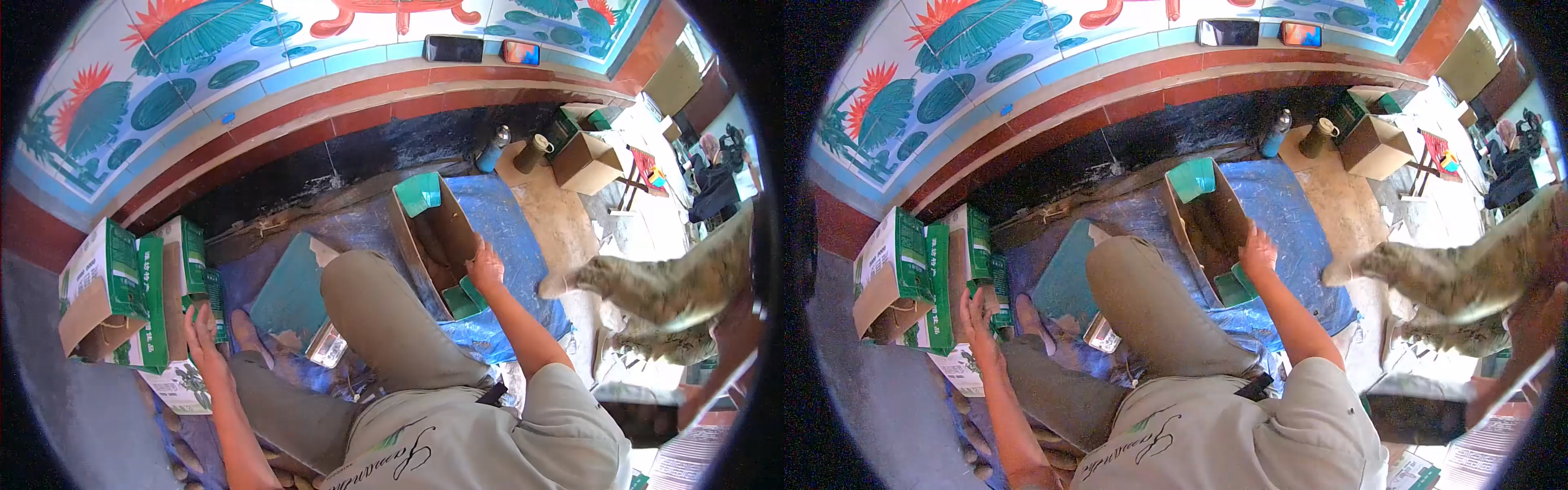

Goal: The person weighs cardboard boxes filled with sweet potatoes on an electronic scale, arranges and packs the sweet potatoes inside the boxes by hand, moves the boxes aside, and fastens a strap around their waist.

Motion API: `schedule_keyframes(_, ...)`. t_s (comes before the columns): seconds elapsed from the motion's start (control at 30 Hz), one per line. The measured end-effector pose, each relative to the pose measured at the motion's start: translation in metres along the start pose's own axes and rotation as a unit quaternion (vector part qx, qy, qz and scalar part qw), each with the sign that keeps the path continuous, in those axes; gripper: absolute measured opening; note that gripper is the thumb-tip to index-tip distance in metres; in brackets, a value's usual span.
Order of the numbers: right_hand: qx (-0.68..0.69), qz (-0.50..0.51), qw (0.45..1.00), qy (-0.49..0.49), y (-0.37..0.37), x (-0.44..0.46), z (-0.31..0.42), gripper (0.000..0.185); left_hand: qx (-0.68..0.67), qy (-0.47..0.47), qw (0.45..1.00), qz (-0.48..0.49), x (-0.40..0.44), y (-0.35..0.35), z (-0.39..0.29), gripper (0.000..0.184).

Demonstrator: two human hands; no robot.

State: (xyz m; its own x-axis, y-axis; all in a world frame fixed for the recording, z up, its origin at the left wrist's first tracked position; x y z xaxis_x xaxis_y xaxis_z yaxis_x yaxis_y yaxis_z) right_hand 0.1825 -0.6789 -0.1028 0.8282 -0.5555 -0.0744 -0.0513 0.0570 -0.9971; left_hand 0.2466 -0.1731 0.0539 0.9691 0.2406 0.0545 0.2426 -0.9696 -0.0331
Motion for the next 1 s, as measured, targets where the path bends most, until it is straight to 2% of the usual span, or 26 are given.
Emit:
schedule_keyframes(0.07,0.062,0.083,0.992,0.075,0.013,0.013,-0.011,0.055,0.011,-0.004,1.000,0.006,0.001,0.001,0.001,0.045)
schedule_keyframes(0.17,0.041,0.108,0.991,0.062,0.026,0.026,-0.026,0.045,-0.008,-0.026,1.000,0.011,0.003,-0.003,0.009,0.044)
schedule_keyframes(0.3,0.019,0.107,0.993,0.037,0.036,0.037,-0.036,0.033,0.003,-0.039,0.999,0.012,0.007,-0.002,0.012,0.044)
schedule_keyframes(0.87,0.025,0.030,0.999,-0.035,0.036,0.045,-0.054,0.026,0.048,-0.060,0.997,0.024,0.019,0.012,0.020,0.047)
schedule_keyframes(1.0,0.004,0.054,0.999,-0.003,0.028,0.048,-0.082,0.024,0.065,-0.057,0.996,0.037,0.020,0.018,0.019,0.048)
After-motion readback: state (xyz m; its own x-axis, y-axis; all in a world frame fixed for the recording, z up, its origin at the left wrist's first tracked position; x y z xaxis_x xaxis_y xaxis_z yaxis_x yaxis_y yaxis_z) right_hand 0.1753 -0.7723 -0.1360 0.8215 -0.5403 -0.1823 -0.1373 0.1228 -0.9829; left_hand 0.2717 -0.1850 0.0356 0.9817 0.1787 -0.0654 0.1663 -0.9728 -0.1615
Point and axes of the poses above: each hand's wrist, its own x-axis towards the middle knuckle, its own y-axis out of the palm, z = x × y, the point moved 1 cm from there along x, towards the middle knuckle, and after that the axes turned 10 degrees about -x, right-handed, at the moved point
